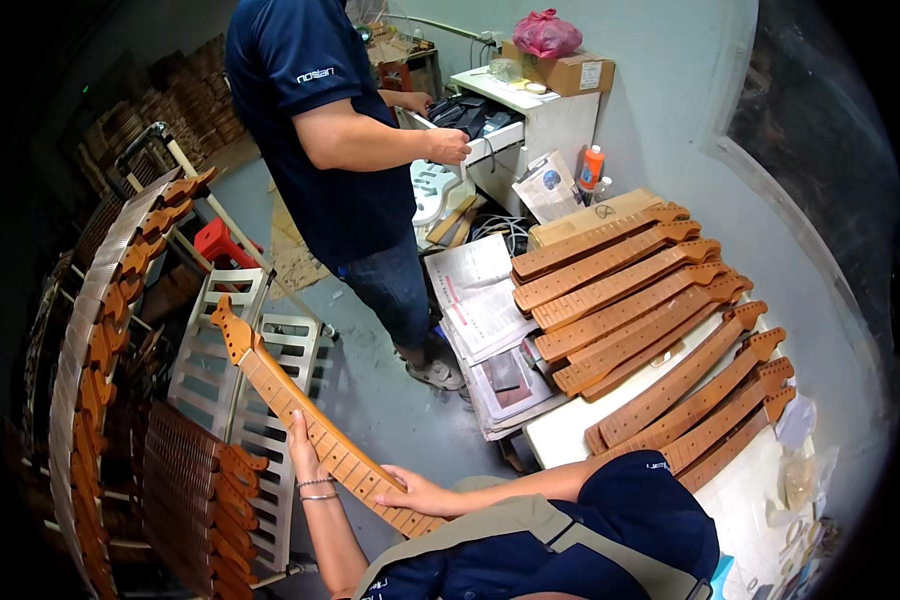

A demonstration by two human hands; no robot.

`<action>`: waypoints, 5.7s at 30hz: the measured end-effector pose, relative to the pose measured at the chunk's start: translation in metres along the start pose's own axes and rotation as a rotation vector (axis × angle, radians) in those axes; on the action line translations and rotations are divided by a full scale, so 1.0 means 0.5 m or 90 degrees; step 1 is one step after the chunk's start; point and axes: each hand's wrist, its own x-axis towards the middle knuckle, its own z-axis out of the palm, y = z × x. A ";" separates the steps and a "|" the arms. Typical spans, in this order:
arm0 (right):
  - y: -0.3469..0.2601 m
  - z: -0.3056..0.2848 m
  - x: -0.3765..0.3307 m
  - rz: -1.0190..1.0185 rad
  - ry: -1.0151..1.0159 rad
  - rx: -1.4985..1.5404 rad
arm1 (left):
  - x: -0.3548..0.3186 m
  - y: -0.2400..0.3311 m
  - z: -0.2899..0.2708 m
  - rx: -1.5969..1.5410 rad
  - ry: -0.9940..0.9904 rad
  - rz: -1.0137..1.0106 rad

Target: The person retrieves guitar necks from a rack and sands the fretboards and headstocks using sanding blocks. They then use a small tool to scrape or clean the edges of the headstock on multiple necks.

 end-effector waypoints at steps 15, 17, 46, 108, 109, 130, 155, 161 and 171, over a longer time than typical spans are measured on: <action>0.007 0.046 0.127 0.139 0.049 -0.132 | 0.040 0.051 -0.087 -0.063 0.031 -0.012; 0.010 0.067 0.144 0.103 0.082 -0.201 | 0.050 0.062 -0.094 -0.073 0.038 -0.012; 0.031 0.201 0.382 0.097 0.037 -0.207 | 0.249 0.104 -0.339 -0.184 0.070 -0.078; -0.105 0.026 0.498 0.136 -0.151 -0.159 | 0.231 0.131 -0.113 -0.085 0.315 0.043; -0.100 0.033 0.498 0.133 -0.156 -0.167 | 0.225 0.133 -0.119 -0.089 0.308 0.058; -0.014 0.173 0.646 0.175 -0.166 -0.266 | 0.012 0.021 -0.341 -0.195 0.400 0.070; 0.334 0.392 1.506 0.112 -0.253 -0.300 | -0.239 -0.486 -0.080 -0.912 1.127 0.165; 0.350 0.467 1.465 0.146 -0.284 -0.211 | -0.190 -0.539 -0.009 -0.941 1.149 0.219; 0.382 0.474 1.498 0.099 -0.290 -0.428 | -0.147 -0.549 -0.017 -0.965 1.177 0.144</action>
